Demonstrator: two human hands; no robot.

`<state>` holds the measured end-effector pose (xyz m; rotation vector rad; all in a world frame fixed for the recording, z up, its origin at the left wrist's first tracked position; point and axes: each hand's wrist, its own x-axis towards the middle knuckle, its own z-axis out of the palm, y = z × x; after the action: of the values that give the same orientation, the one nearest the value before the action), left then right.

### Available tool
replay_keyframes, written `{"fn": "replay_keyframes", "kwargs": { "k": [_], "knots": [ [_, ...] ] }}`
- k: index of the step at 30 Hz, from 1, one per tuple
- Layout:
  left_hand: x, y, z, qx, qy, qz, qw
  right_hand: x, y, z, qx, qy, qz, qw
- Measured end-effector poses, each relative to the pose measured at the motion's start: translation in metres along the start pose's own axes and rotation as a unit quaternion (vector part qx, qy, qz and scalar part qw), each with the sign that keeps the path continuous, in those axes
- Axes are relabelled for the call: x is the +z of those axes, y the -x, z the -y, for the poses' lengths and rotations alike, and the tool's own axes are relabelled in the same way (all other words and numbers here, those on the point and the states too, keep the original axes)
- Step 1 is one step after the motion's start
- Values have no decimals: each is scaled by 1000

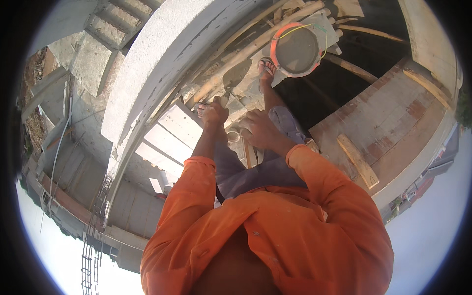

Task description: The person constructs a wall by applying mortar to the top of a structure with a trowel, placing lightweight concrete blocks, and tapping them into place with a hammer.

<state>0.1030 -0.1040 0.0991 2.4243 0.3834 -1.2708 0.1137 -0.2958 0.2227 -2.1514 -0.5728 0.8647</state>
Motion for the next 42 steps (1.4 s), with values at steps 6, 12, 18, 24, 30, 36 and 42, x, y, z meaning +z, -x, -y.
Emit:
{"fn": "replay_keyframes", "kwargs": {
  "k": [6, 12, 18, 24, 30, 36, 42],
  "knots": [
    [21, -141, -195, 150, -82, -30, 985, 13, 92, -95, 172, 17, -10, 985],
    [97, -219, -256, 126, -75, -46, 988, -6, 76, -113, 246, -8, 8, 969],
    [116, -229, -233, 79, 83, 147, 983, -13, 79, -120, 258, -15, 8, 966],
    [47, -148, -198, 177, 160, 183, 954, -13, 77, -116, 214, 36, -38, 975],
    [-34, -38, -91, 185, 161, 172, 954, -17, 77, -104, 92, -1, -80, 993],
    [-80, 79, 104, 69, 228, 115, 964, -64, -22, 30, -65, 45, -112, 991],
    [-62, 196, 309, -116, 368, -98, 917, -22, -214, 206, -305, 148, -109, 934]
  ]
}}
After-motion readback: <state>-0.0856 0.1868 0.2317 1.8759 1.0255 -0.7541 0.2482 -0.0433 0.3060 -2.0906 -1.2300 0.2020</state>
